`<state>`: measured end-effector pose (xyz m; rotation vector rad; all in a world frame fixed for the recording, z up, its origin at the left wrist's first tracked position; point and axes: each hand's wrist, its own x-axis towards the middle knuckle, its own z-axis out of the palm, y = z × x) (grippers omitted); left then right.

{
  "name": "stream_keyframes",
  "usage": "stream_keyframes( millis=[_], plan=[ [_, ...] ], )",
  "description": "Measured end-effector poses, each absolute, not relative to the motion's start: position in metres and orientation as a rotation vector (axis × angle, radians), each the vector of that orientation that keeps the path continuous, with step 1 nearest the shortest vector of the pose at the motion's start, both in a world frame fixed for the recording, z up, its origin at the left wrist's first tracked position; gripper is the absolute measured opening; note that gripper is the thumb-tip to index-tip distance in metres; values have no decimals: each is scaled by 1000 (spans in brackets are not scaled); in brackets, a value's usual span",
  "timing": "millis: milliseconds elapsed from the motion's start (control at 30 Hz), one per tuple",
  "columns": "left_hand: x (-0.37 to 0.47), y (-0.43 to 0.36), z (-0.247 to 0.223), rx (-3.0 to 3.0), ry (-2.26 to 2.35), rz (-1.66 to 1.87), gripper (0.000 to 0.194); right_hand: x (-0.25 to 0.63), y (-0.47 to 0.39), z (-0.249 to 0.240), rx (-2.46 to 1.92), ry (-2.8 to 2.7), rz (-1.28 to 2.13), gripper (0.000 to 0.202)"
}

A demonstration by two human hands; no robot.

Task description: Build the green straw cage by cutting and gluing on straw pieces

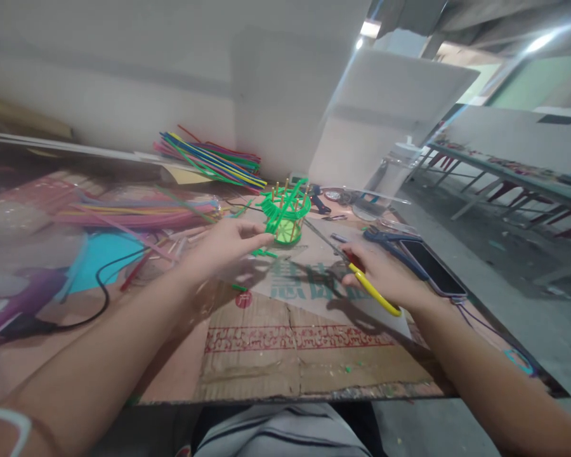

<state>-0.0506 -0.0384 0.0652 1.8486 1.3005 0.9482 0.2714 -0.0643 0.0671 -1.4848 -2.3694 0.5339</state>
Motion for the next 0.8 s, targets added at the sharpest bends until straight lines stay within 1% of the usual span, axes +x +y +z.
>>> stream_keyframes(
  millis=[133, 267, 400, 600, 800],
  plan=[
    [-43, -43, 62, 1899, 1209, 936, 33, 260, -74, 62, -1365, -2330, 793, 56],
    [-40, -42, 57, 1948, 1109, 890, 34, 253, -78, 57, -1339, -2282, 943, 63],
    [-39, -41, 50, 1950, 1111, 856, 31, 247, -78, 59, -1230, -2274, 1021, 64],
    [-33, -49, 55, 1929, 1065, 861, 19, 239, -83, 65, -1162, -2232, 1125, 63],
    [-32, -53, 61, 1936, 988, 851, 18, 240, -85, 67, -1168, -2184, 1180, 67]
  ],
)
